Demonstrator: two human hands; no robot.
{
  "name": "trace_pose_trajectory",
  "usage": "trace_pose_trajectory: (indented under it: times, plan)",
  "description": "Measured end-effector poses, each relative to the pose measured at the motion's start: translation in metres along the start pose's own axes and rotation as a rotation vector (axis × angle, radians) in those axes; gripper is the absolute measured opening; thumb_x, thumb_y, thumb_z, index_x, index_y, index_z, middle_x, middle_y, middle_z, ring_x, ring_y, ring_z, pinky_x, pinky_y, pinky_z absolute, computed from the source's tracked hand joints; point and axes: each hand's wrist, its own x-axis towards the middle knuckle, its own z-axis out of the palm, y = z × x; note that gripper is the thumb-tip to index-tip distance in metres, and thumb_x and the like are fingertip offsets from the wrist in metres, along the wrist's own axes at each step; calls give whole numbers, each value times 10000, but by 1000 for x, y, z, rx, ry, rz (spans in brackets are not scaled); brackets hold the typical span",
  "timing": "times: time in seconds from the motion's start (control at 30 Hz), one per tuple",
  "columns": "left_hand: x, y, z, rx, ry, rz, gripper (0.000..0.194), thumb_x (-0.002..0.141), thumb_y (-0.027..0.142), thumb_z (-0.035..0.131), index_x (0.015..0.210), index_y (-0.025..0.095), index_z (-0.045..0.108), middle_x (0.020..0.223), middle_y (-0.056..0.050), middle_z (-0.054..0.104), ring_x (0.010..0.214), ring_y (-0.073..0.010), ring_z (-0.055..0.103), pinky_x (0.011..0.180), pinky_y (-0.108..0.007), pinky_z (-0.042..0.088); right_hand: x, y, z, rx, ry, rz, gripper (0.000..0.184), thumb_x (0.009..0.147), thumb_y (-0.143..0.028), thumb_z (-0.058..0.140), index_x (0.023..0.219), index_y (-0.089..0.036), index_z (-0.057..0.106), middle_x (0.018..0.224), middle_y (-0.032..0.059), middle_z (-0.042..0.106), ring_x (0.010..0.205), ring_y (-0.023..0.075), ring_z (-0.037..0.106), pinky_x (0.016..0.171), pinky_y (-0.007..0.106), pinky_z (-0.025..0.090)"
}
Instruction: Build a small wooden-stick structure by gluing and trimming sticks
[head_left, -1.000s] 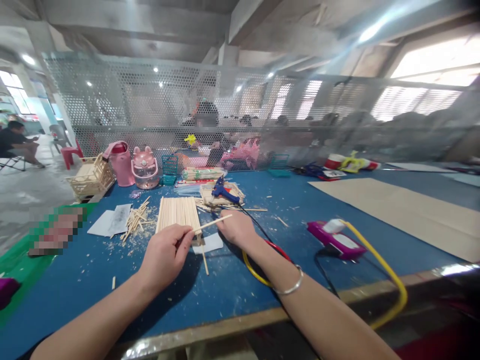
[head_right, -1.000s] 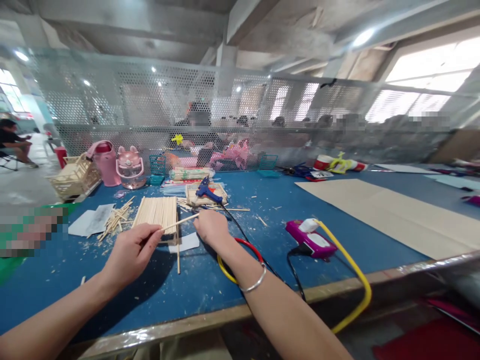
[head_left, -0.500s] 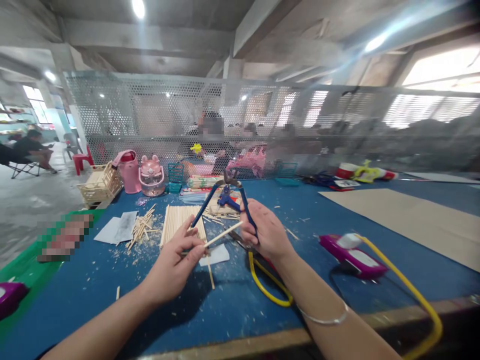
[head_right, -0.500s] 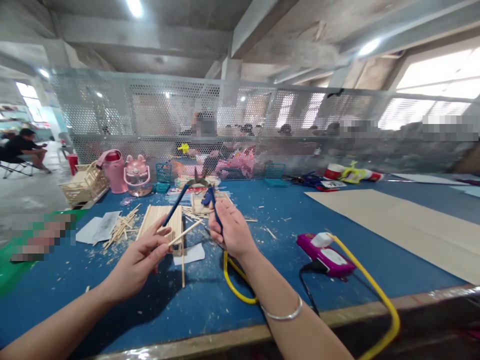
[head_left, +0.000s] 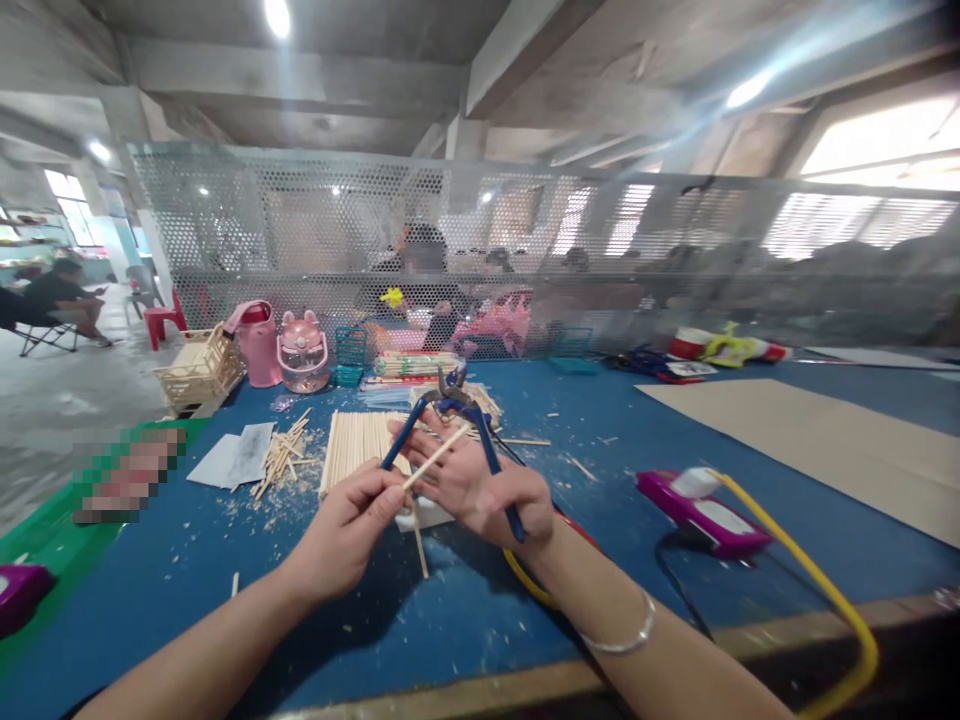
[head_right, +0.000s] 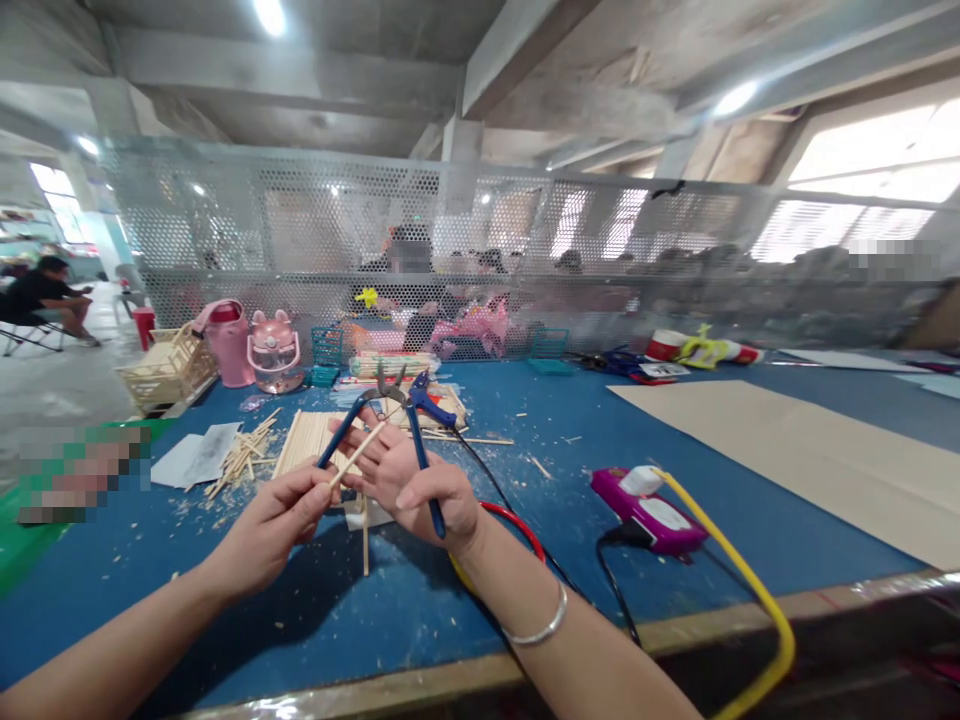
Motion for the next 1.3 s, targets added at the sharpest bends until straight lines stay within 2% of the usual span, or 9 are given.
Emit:
trace_pose_trajectory:
  times: [0.23,0.33,0.4,0.53,0.63,0.7,0.87,1.1,1.3]
  plan:
    - [-4,4,15,96,-85,40,339,831,439,472,747,147,624,681,-16,536,660,-120,467,598,-231,364,-5,8,6,-2,-76,10,829,418,-94,485,1226,-223,352,1160,89,539,1037,227,521,883,394,396]
    - [-6,6,16,-3,-111,-24,363,827,460,469,715,143,605,715,-28,564,615,-107,477,532,-214,362,-4,5,2,-37,36,-70,762,458,-83,466,1201,-236,396,1016,49,559,974,213,554,867,391,420]
    - [-5,6,13,-89,-44,-92,370,816,487,472,754,147,604,734,-38,581,591,-106,489,475,-200,349,-5,-3,-7,-134,140,-146,752,468,-93,437,1201,-253,396,964,31,542,955,212,562,880,408,422]
    - [2,3,1,-103,262,-128,391,799,511,482,817,140,604,607,2,557,443,-58,353,414,-182,261,-9,-18,-27,-795,304,-152,791,498,-99,439,1272,-240,364,1047,55,535,1012,238,526,955,466,365]
    - [6,-3,-5,-37,375,-97,373,803,489,483,724,139,585,655,2,578,439,-49,323,420,-187,254,-12,-18,-29,-1299,193,-101,783,539,-82,465,1308,-197,374,1238,101,477,1178,270,413,1035,481,266]
    - [7,-5,-7,16,384,-94,357,813,470,474,723,143,586,667,4,585,444,-53,336,426,-193,257,-12,-14,-24,-1434,71,-80,790,557,-77,468,1330,-193,355,1321,113,419,1228,273,370,1043,478,261]
    - [5,-3,-5,88,340,-93,337,835,434,445,719,151,586,653,13,580,450,-61,351,448,-200,263,-11,-5,-14,-1508,-19,-14,799,586,-71,481,1357,-196,309,1319,123,421,1216,262,392,1017,476,310]
    - [2,5,-1,176,319,-78,320,840,381,432,647,160,559,609,12,571,556,-101,466,542,-210,335,-9,0,-12,-1522,-24,-32,776,583,-64,490,1338,-175,346,1215,115,517,1127,255,471,968,441,362]
    - [1,6,0,169,290,-36,297,849,369,413,665,166,530,602,21,529,579,-107,467,577,-218,349,-8,2,-6,-1492,-9,-60,562,699,-162,546,1253,-124,456,1147,133,574,1058,251,517,907,402,401]
